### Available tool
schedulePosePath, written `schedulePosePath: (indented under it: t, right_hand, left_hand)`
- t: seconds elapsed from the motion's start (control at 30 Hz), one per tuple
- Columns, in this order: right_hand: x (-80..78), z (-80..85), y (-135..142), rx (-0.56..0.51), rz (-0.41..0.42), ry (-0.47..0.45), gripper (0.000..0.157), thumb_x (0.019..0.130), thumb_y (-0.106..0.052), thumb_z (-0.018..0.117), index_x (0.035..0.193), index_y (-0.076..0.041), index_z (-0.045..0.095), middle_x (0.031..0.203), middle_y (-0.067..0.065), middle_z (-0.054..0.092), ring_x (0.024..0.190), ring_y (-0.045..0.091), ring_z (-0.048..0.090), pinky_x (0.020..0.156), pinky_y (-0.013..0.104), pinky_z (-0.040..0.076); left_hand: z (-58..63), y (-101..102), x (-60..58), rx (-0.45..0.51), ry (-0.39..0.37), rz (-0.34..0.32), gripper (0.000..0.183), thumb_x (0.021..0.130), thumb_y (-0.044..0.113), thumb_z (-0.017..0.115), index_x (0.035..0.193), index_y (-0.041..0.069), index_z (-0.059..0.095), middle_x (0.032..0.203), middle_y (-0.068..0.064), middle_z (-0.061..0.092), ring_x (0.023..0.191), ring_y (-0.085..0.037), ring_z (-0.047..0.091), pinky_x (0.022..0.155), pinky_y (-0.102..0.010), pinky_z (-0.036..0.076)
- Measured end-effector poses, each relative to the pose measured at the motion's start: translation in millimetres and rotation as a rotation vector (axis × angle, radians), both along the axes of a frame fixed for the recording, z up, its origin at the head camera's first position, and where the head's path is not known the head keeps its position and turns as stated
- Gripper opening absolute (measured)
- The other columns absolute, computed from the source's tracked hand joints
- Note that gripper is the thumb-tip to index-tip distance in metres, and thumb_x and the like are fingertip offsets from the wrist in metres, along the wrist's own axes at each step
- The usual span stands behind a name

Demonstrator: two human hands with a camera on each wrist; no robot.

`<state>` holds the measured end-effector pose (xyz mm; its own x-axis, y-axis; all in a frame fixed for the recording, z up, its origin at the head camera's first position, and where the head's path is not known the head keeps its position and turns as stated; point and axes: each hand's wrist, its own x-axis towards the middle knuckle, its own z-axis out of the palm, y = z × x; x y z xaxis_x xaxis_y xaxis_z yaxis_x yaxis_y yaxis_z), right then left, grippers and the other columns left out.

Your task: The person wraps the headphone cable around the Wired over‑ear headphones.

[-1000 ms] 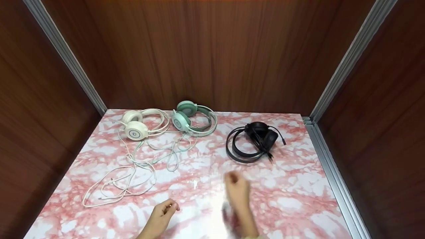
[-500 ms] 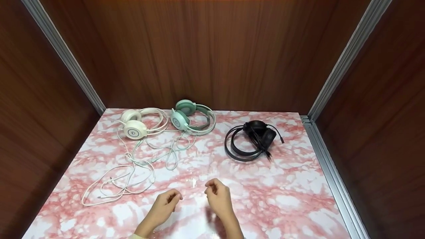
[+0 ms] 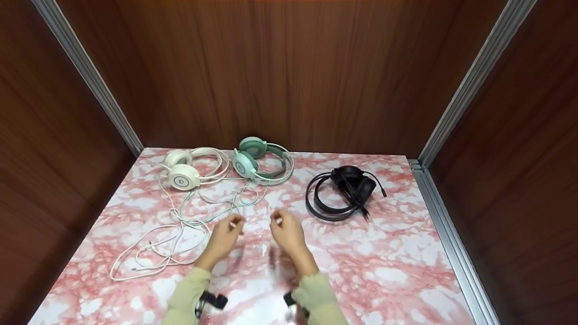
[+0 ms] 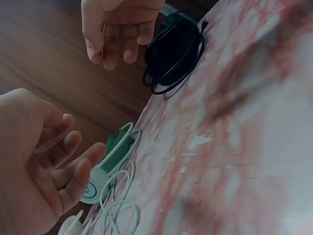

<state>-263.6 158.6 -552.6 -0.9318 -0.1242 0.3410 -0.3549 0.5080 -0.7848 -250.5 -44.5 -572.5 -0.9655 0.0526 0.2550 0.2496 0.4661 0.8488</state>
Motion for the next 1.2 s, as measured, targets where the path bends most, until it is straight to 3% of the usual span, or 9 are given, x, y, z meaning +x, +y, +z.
schedulePosePath:
  t: [0.13,0.33,0.43,0.53,0.7,0.83,1.03,1.2]
  right_hand:
    - [-35.9,5.0,-7.0,0.136,0.027,-0.049,0.013,0.087,-0.003,0.062,0.099,-0.001,0.065,0.098,0.013,0.067,0.081,0.026,0.064,0.074,0.039,0.051]
    - [-84.5,16.7,-22.2,0.367,0.116,-0.109,0.024,0.086,-0.009,0.062,0.107,0.003,0.063,0.111,0.02,0.065,0.103,0.036,0.061,0.091,0.045,0.045]
    - [-105.2,19.8,-28.8,0.471,0.137,-0.144,0.031,0.086,-0.012,0.062,0.112,0.005,0.062,0.113,0.022,0.064,0.109,0.037,0.058,0.095,0.046,0.043]
    - [-123.0,18.0,-31.6,0.573,0.137,-0.182,0.037,0.086,-0.011,0.062,0.119,0.005,0.059,0.119,0.021,0.061,0.112,0.037,0.057,0.096,0.046,0.043]
    - [-147.2,6.1,-29.8,0.718,0.103,-0.213,0.045,0.085,-0.012,0.065,0.126,0.0,0.053,0.128,0.016,0.053,0.111,0.035,0.057,0.096,0.045,0.044]
    - [-165.8,1.7,-30.0,0.764,0.086,-0.204,0.05,0.085,-0.014,0.068,0.129,-0.002,0.048,0.131,0.015,0.051,0.109,0.036,0.058,0.094,0.046,0.045]
    - [-177.7,-7.3,-31.3,0.894,0.073,-0.265,0.069,0.087,-0.02,0.066,0.147,-0.007,0.033,0.152,0.017,0.032,0.118,0.038,0.054,0.096,0.048,0.044]
    - [-184.1,-13.3,-37.6,0.944,0.046,-0.301,0.077,0.081,-0.026,0.074,0.144,-0.006,0.035,0.145,0.021,0.036,0.116,0.039,0.052,0.094,0.05,0.044]
  left_hand:
    - [2.8,-5.2,-28.0,-0.01,0.009,0.059,0.01,0.095,0.013,0.058,0.1,0.011,0.066,0.084,0.002,0.058,0.06,-0.01,0.048,0.06,-0.032,0.045]
    - [8.1,-15.5,-64.1,-0.039,-0.003,0.097,0.013,0.091,0.006,0.058,0.102,0.008,0.065,0.089,-0.002,0.058,0.077,-0.015,0.055,0.072,-0.035,0.046]
    - [13.8,-20.0,-78.0,-0.044,0.001,0.085,0.015,0.091,0.003,0.057,0.105,0.005,0.064,0.091,-0.005,0.057,0.081,-0.019,0.055,0.074,-0.036,0.045]
    - [17.4,-21.9,-84.7,-0.044,-0.007,0.062,0.016,0.092,0.001,0.056,0.106,0.003,0.064,0.089,-0.006,0.057,0.076,-0.019,0.053,0.07,-0.036,0.045]
    - [12.6,-21.5,-78.1,-0.005,-0.046,0.013,0.015,0.094,0.003,0.054,0.107,0.003,0.062,0.088,-0.005,0.057,0.072,-0.016,0.052,0.067,-0.034,0.045]
    - [9.2,-26.0,-68.3,0.023,-0.032,0.01,0.014,0.094,0.003,0.053,0.105,0.004,0.062,0.087,-0.004,0.055,0.068,-0.013,0.05,0.067,-0.032,0.045]
    - [3.5,-26.1,-47.3,0.059,-0.053,0.004,0.013,0.095,0.004,0.054,0.104,0.006,0.062,0.085,-0.002,0.054,0.057,-0.008,0.046,0.057,-0.028,0.043]
    - [11.3,-22.8,-35.3,0.093,-0.11,-0.073,0.014,0.098,0.009,0.052,0.109,0.01,0.06,0.087,-0.003,0.054,0.068,-0.021,0.06,0.058,-0.027,0.046]
